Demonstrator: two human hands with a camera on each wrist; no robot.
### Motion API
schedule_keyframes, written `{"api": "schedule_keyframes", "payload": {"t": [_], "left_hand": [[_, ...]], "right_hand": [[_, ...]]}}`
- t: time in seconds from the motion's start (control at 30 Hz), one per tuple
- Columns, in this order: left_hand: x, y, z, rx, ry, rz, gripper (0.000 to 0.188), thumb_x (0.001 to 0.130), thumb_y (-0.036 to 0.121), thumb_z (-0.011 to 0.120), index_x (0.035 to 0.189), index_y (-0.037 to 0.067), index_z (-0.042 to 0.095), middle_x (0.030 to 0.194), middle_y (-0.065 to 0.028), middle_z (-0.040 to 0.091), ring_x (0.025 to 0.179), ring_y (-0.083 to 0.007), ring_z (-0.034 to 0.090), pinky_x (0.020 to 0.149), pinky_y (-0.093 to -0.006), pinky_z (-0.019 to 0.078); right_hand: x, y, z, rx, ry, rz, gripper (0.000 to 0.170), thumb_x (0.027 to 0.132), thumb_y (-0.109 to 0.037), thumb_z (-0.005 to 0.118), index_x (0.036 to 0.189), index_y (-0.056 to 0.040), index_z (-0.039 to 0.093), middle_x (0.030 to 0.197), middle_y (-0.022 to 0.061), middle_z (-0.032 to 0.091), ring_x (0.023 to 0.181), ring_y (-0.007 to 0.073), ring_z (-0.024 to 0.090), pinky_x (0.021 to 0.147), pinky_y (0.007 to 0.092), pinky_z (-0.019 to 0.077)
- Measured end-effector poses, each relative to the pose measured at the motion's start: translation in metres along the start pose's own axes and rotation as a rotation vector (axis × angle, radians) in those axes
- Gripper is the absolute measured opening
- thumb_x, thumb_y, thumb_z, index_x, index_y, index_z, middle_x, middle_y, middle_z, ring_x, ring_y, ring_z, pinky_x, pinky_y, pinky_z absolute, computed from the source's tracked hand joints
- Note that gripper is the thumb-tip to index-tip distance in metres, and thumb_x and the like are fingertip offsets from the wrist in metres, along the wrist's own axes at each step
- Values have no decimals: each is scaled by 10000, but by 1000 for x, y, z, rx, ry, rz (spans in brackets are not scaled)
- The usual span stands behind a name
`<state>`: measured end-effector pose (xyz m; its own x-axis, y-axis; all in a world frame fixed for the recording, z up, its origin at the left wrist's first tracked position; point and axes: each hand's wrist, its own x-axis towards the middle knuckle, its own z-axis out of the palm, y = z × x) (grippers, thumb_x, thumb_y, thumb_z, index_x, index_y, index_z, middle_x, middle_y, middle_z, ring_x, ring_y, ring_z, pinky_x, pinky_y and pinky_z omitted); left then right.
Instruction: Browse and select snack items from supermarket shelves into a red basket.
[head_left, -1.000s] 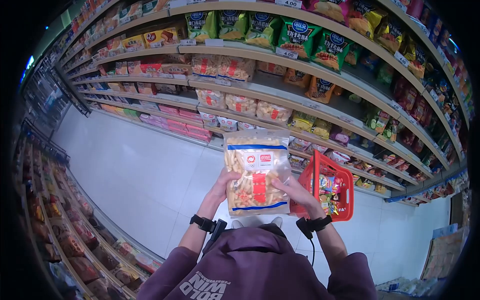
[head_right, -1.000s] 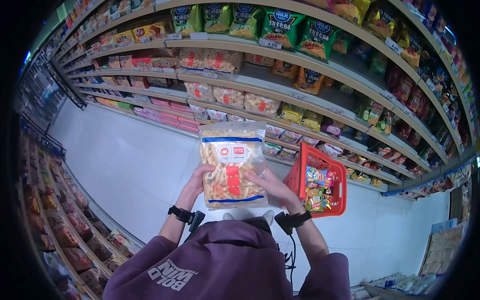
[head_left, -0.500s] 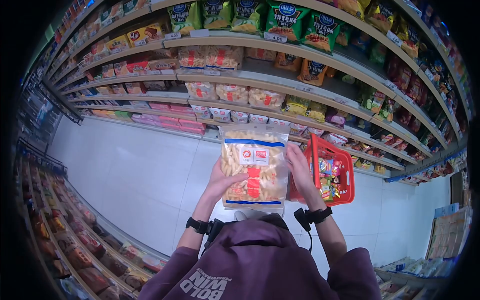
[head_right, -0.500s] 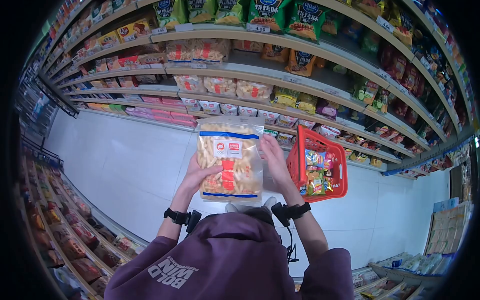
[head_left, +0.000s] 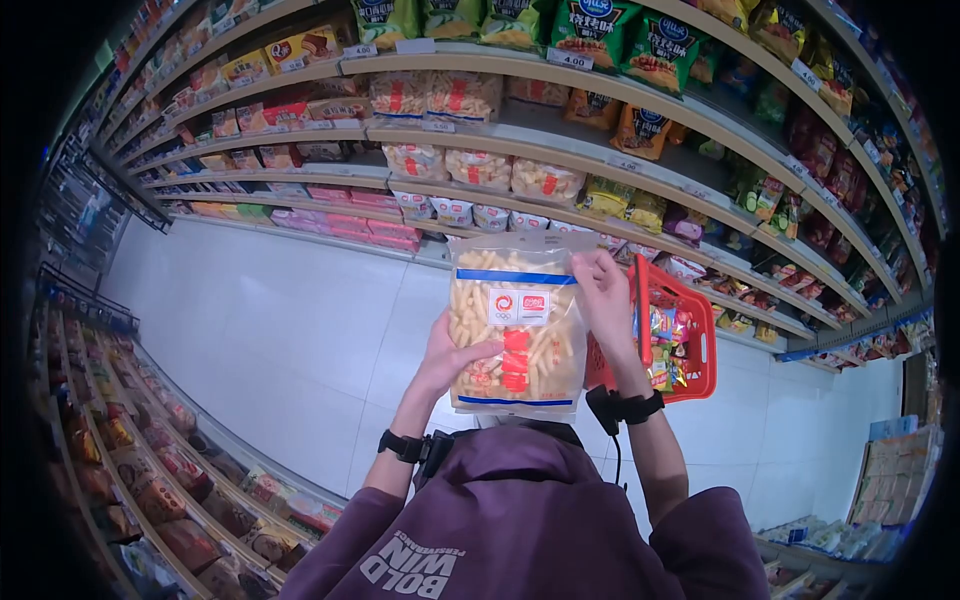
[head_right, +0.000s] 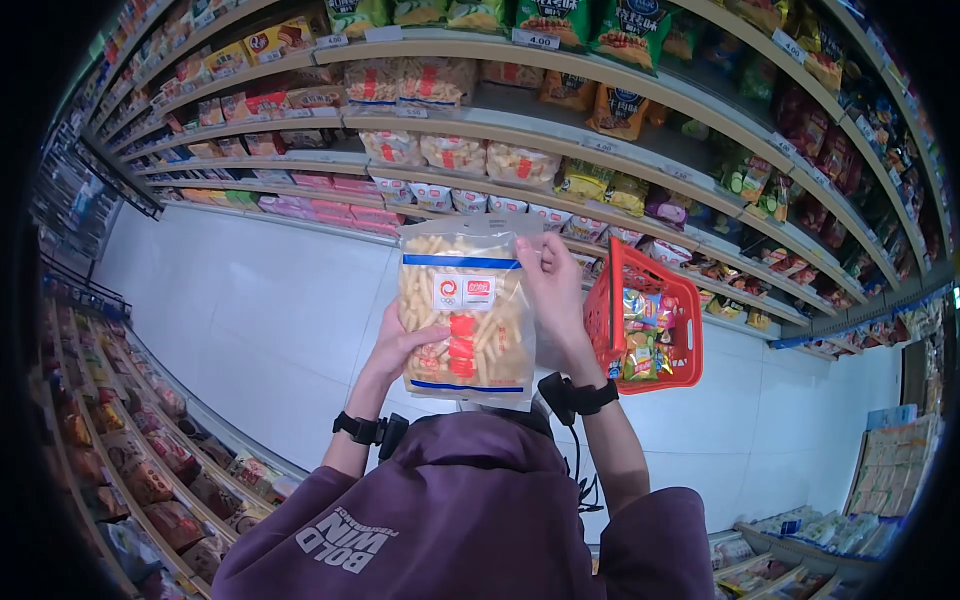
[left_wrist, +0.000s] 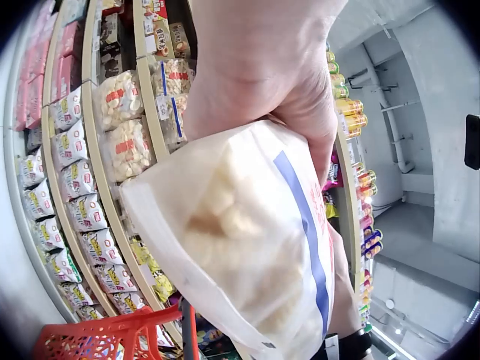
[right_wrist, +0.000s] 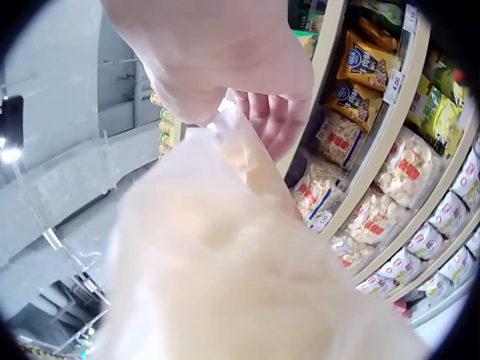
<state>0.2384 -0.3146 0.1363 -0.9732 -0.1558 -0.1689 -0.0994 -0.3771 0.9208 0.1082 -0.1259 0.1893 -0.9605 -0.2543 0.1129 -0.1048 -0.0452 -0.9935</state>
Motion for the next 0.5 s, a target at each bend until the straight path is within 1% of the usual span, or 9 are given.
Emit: {"api": "schedule_keyframes", "payload": {"t": [0.03, 0.13, 0.23, 0.33, 0.43, 0.47, 0.5], "left_hand": [[-1, 0, -1, -32, 13, -13, 755, 682, 39, 826, 1313, -18, 415, 1176, -113, 607, 1061, -177, 615, 923, -320, 497], [-3, 5, -3, -67, 24, -16, 728, 688, 27, 817, 1299, -15, 425, 1162, -114, 612, 1047, -178, 622, 909, -320, 505], [-5, 8, -1, -17, 15, 0, 691, 698, 19, 806, 1281, -12, 436, 1151, -119, 615, 1047, -184, 625, 901, -324, 511], [-5, 1, 4, -11, 31, 25, 657, 711, 14, 777, 1274, -18, 441, 1161, -142, 613, 1036, -200, 636, 889, -333, 526], [-5, 2, 8, -68, 96, 20, 642, 713, 12, 767, 1267, -22, 445, 1159, -151, 616, 1018, -206, 644, 884, -335, 532], [-5, 4, 9, -91, 125, 10, 640, 712, 12, 768, 1264, -22, 447, 1155, -150, 617, 1012, -206, 646, 884, -334, 532], [-5, 6, 9, -90, 106, 18, 635, 715, 15, 766, 1262, -22, 447, 1152, -149, 618, 1007, -207, 648, 882, -334, 533]], "right_hand": [[-3, -3, 1, 69, -28, 67, 213, 954, -183, 614, 871, 13, 605, 753, -27, 619, 663, 5, 507, 595, 198, 429], [-9, 10, -10, -158, -180, 70, 213, 954, -199, 615, 864, -7, 604, 758, -39, 615, 661, 3, 492, 596, 191, 423], [-7, 18, -24, -224, -170, 126, 173, 966, -217, 597, 940, -47, 608, 836, -37, 625, 720, 4, 505, 648, 197, 407], [-14, 16, -17, -108, -19, 96, 210, 940, -204, 634, 859, -15, 591, 744, -33, 604, 675, 10, 493, 627, 203, 436], [-22, 11, -8, 7, -39, 97, 200, 935, -189, 637, 844, -19, 580, 737, -21, 613, 683, 22, 506, 654, 220, 450], [-23, 17, -10, -45, -98, 100, 188, 936, -187, 635, 863, -21, 583, 753, -14, 625, 699, 26, 518, 666, 223, 452], [-24, 23, -13, -97, -158, 103, 177, 936, -185, 633, 881, -23, 586, 768, -7, 637, 715, 30, 530, 678, 227, 455]]}}
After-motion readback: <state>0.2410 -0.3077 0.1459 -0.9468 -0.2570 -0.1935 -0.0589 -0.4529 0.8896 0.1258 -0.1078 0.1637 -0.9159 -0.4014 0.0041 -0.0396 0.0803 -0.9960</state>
